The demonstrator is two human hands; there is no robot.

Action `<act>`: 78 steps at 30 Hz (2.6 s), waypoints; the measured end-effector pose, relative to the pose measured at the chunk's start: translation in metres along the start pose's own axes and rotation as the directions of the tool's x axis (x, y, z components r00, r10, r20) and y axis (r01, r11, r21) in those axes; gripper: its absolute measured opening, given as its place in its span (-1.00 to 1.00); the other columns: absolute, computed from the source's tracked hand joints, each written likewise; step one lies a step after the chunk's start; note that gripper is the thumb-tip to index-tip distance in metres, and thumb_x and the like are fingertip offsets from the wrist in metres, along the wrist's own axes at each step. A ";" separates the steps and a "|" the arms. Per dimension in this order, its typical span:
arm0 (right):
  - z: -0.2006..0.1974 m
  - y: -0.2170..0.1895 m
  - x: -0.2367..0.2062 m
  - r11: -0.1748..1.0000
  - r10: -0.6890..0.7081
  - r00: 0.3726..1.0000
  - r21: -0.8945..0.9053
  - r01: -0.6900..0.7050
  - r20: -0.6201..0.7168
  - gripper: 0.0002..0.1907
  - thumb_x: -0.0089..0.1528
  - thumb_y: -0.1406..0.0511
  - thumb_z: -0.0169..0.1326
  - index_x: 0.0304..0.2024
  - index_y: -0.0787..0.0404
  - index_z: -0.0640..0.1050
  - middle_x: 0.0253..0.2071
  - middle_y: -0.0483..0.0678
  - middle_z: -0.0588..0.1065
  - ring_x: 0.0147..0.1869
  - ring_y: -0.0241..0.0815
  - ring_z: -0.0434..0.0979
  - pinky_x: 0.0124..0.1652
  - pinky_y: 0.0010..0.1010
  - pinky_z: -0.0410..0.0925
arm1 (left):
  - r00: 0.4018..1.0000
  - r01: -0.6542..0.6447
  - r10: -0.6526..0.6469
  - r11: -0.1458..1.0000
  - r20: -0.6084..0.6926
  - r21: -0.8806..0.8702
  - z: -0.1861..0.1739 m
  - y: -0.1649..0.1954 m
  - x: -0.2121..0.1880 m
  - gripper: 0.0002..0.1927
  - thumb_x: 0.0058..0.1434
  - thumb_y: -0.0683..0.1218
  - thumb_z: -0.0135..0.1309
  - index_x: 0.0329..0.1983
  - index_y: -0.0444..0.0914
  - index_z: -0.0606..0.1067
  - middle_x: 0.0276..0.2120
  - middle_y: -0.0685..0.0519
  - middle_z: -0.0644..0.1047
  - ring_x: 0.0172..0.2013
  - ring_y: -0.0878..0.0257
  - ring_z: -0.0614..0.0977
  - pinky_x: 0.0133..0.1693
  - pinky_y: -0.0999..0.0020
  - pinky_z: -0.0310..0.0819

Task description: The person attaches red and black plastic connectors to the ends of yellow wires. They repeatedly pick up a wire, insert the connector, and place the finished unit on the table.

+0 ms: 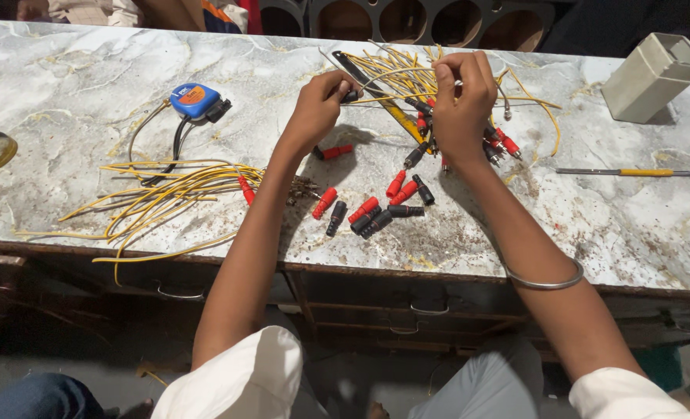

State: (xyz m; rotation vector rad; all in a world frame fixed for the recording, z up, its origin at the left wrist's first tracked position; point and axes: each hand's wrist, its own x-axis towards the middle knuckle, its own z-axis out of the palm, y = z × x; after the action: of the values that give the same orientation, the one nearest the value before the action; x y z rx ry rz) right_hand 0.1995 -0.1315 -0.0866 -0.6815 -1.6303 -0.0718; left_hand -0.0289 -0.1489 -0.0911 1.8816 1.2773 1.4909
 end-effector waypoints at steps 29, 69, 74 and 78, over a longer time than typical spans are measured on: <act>0.003 0.007 0.001 0.998 -0.054 0.983 -0.030 0.060 0.173 -0.95 0.37 0.44 0.09 -0.21 0.31 0.54 -0.23 0.03 0.47 -0.18 -0.07 0.50 -0.17 -0.23 0.35 | 0.991 0.129 -0.107 0.926 0.080 -0.354 -0.002 0.003 0.005 -0.85 0.41 -0.11 0.03 -0.14 -0.29 0.53 -0.52 0.15 0.45 -0.55 0.43 0.45 -0.47 0.48 0.35; 0.000 -0.018 0.002 0.995 -0.064 0.975 0.086 0.046 0.213 -0.76 0.28 0.56 0.17 0.00 0.33 0.55 -0.02 0.05 0.43 -0.07 -0.12 0.63 -0.18 -0.44 0.57 | 0.872 -0.430 0.489 0.769 -0.003 0.473 0.014 0.008 -0.012 -0.84 0.30 -0.27 0.01 -0.07 -0.26 0.44 -0.25 -0.13 0.59 -0.20 -0.14 0.63 -0.21 0.00 0.48; 0.000 -0.012 0.001 0.996 -0.052 0.968 0.081 0.033 0.247 -0.78 0.25 0.51 0.22 -0.05 0.32 0.59 -0.12 0.07 0.51 -0.15 -0.13 0.62 -0.23 -0.41 0.52 | 0.902 -0.360 0.431 0.765 -0.008 0.534 0.005 0.008 -0.014 -0.82 0.27 -0.25 0.02 -0.09 -0.20 0.51 -0.28 -0.06 0.61 -0.25 -0.10 0.63 -0.27 0.00 0.47; 0.003 -0.017 -0.001 0.996 -0.015 0.963 0.087 -0.008 0.268 -0.80 0.25 0.49 0.22 -0.06 0.30 0.60 -0.23 0.03 0.55 -0.22 -0.18 0.64 -0.24 -0.40 0.46 | 0.875 -0.430 0.485 0.788 -0.013 0.442 0.000 0.009 -0.014 -0.74 0.19 -0.29 0.07 -0.04 -0.26 0.51 -0.28 -0.12 0.60 -0.27 -0.15 0.61 -0.29 0.00 0.44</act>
State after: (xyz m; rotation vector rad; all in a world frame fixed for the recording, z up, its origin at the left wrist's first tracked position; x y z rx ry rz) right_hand 0.1892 -0.1445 -0.0822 -0.6416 -1.8832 0.0930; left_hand -0.0249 -0.1653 -0.0915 2.5731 1.3492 1.6859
